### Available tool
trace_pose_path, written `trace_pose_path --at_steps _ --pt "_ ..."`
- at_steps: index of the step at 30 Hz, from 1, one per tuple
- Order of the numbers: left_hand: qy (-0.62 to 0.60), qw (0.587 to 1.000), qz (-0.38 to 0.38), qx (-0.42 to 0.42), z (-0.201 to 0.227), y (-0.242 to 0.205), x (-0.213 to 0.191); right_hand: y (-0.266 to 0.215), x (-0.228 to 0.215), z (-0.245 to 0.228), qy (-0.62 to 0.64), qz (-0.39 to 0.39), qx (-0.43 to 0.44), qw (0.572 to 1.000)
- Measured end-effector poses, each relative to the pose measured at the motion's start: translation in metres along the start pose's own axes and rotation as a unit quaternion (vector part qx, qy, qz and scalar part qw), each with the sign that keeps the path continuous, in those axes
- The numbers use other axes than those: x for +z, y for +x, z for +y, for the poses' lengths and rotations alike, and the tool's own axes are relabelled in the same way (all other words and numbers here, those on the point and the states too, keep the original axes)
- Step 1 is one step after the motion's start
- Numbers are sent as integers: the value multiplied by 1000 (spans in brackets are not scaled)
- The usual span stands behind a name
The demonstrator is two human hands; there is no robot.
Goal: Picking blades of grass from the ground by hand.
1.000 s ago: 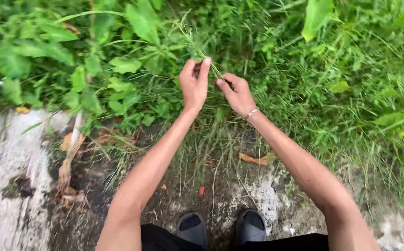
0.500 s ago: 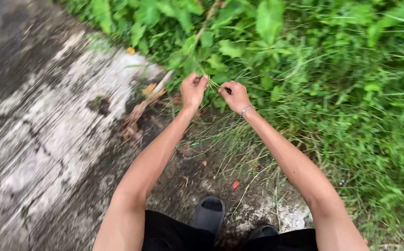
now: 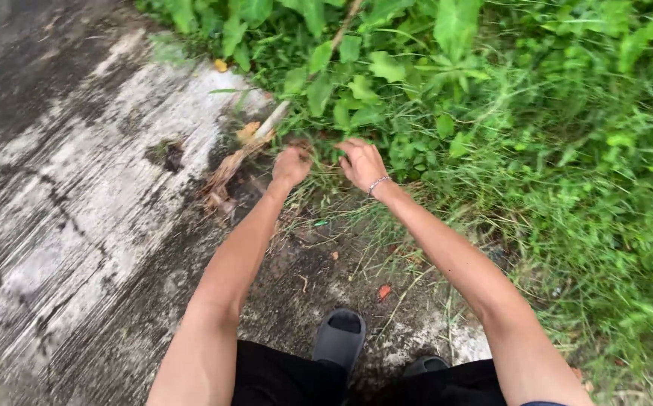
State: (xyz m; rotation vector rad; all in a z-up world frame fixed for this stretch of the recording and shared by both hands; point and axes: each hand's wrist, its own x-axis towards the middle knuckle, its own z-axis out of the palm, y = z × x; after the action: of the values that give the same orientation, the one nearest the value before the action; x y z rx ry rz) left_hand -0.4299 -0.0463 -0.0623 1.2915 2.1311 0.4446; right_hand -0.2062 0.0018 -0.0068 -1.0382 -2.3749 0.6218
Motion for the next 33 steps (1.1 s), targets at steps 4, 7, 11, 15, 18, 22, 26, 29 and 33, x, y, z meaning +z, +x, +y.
trace_pose_path --at_steps 4,7,11,15,18,22,26,29,33 --pt "2 998 -7 55 75 -16 12 -36 -32 34 -43 10 91 995" --pt "15 993 -58 98 124 -29 28 -65 -49 64 -89 26 130 987" --pt "27 978 -126 165 174 -41 63 -106 -81 76 -83 38 174 981" --pt "87 949 -186 238 195 -41 114 -144 -81 98 -38 23 216 975" --pt "129 927 -237 260 202 -47 148 -178 -71 118 -38 17 167 985" --pt "153 900 -305 270 209 -60 171 -216 -94 99 -110 16 18 994" --pt "120 888 -342 281 213 -51 201 -248 -90 119 -184 49 -78 979" --pt "64 891 -369 257 238 -88 177 -262 -94 137 -209 134 -27 968" --pt "-32 901 -357 242 246 -93 202 -266 -134 113 -242 297 192 903"
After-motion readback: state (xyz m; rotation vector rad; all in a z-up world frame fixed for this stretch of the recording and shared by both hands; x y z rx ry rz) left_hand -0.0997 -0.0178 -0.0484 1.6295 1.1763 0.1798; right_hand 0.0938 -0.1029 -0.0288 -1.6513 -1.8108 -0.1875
